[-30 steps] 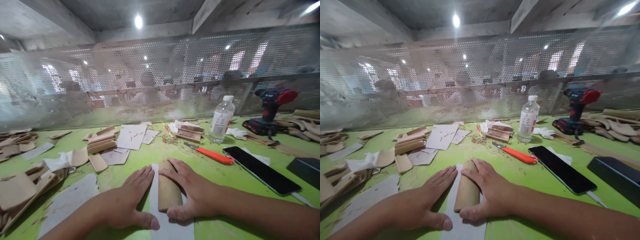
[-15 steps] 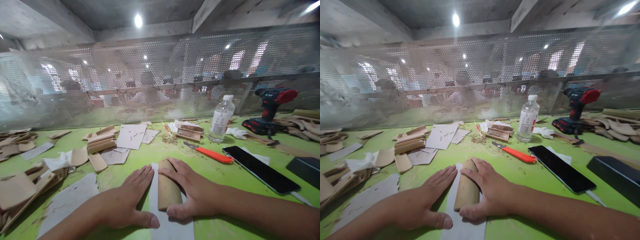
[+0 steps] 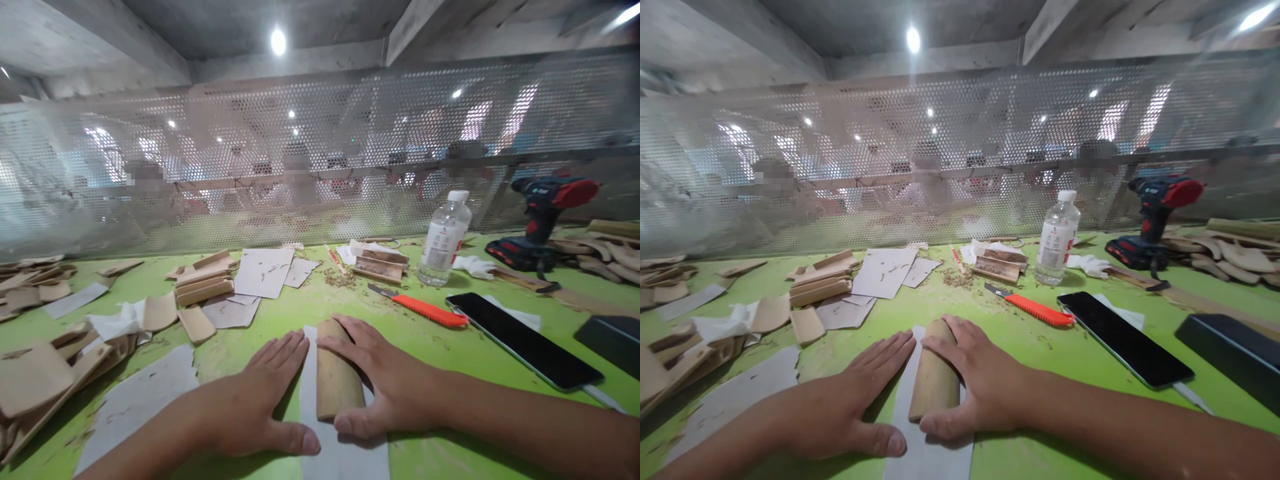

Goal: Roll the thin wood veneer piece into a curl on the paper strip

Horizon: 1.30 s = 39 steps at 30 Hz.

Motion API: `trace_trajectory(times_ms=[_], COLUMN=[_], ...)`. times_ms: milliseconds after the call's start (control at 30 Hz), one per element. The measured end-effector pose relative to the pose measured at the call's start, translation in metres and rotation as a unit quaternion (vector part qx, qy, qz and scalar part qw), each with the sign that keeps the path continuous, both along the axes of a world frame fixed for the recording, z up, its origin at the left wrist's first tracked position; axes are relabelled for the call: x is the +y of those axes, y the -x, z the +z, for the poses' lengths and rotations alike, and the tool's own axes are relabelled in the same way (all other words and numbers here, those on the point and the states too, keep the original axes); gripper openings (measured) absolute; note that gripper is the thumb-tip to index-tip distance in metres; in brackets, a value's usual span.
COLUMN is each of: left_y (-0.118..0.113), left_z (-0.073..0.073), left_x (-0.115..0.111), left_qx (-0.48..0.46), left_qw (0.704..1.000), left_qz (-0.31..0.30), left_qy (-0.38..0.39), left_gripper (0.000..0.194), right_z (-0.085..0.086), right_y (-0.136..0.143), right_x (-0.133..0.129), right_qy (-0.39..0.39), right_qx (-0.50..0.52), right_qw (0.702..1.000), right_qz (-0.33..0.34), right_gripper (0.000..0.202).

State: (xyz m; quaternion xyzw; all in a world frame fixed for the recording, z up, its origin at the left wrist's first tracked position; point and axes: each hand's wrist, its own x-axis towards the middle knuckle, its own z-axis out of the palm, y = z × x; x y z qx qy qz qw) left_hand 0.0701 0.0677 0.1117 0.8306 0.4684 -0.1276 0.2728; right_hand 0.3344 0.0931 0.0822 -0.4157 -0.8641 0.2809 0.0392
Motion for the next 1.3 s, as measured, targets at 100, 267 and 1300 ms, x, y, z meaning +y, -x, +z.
trace_trajectory(times_ms=[100,267,1300], left_y=[0.0002,0.0017,0.0007], left_z=[-0.0003,-0.0023,-0.0008], left_x=[-0.0003,-0.0003,-0.0005], left_qx=[-0.003,-0.016,0.007], left_qw=[1.0,1.0,1.0], left_qz=[0.006,0.003,0.003], left_qy=[0.002,-0.005,-0.004], left_gripper=[0.126,0.125,0.123], right_z=[0.0011,0.0014,-0.0041], right_y=[0.0013,0.0004,-0.0031], right_x=[0.0005,0.0003,0.0012], right_qy=[-0.001,0.004,-0.002], right_qx=[-0.001,-0.012,0.011], right_qw=[1.0,1.0,1.0], right_qz=[-0.001,0.0,0.007], right_gripper=[0.126,0.126,0.122])
